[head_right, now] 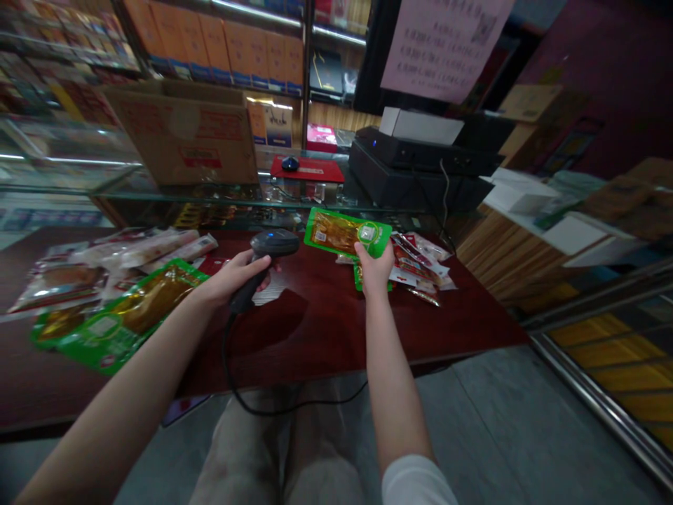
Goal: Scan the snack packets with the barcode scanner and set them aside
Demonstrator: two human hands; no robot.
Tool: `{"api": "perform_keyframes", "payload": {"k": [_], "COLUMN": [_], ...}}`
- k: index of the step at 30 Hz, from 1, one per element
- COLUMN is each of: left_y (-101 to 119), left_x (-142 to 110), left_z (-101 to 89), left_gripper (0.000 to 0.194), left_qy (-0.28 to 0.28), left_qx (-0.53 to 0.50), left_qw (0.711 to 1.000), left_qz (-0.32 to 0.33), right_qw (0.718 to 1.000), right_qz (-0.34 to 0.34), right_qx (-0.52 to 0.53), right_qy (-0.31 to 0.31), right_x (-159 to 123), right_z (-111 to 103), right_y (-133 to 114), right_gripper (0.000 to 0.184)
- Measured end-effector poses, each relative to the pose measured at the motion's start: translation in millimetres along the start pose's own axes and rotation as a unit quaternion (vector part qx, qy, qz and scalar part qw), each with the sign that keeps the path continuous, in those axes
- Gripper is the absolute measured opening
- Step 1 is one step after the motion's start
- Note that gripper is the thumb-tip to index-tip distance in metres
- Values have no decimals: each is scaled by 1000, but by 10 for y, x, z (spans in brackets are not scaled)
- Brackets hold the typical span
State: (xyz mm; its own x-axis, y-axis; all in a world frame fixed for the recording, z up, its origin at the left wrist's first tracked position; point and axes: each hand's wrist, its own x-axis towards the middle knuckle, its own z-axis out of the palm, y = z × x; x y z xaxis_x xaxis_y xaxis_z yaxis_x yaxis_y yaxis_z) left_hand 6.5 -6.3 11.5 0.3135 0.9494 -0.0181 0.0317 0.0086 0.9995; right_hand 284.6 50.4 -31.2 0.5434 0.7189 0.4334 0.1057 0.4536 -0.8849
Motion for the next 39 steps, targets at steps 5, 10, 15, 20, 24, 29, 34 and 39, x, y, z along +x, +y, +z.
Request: {"api": "perform_keyframes", "payload": {"k": [5,10,15,20,24,29,34,39], "left_y": [-60,-138,-83,-45,-66,-59,-78,-78], "left_x": [25,50,20,-2,-1,7,25,13], "left_z": [53,57,16,14,11,-33,-44,-27], "left_gripper": [53,53,56,62,64,64,64,67], "left_qy": [4,-9,-22,-32,-44,-31,7,-2], "left_qx": [12,-16,-11,-16,-7,-16,-32,-13], "left_qw": [999,998,999,999,999,999,999,1000], "left_qz": [31,53,40,34,18,7,-8,-16], "right_qw": [1000,999,1000,999,997,976,913,859], "right_qz": [-13,-8,-19,-20,-38,-104,-199,-87], "right_qx": [2,-7,7,-2,-57,-193,-353,-505], "right_qy": [-23,-33,-23,-30,-46,15,55,20], "right_x": [-36,-47,-34,-35,-44,98,427,618], "right_z": [26,30,12,10,5,-171,-589,-860], "right_y": [-34,-21,-31,-15,43,-14,-299,-408], "right_gripper": [53,54,52,55,60,69,85,55]}}
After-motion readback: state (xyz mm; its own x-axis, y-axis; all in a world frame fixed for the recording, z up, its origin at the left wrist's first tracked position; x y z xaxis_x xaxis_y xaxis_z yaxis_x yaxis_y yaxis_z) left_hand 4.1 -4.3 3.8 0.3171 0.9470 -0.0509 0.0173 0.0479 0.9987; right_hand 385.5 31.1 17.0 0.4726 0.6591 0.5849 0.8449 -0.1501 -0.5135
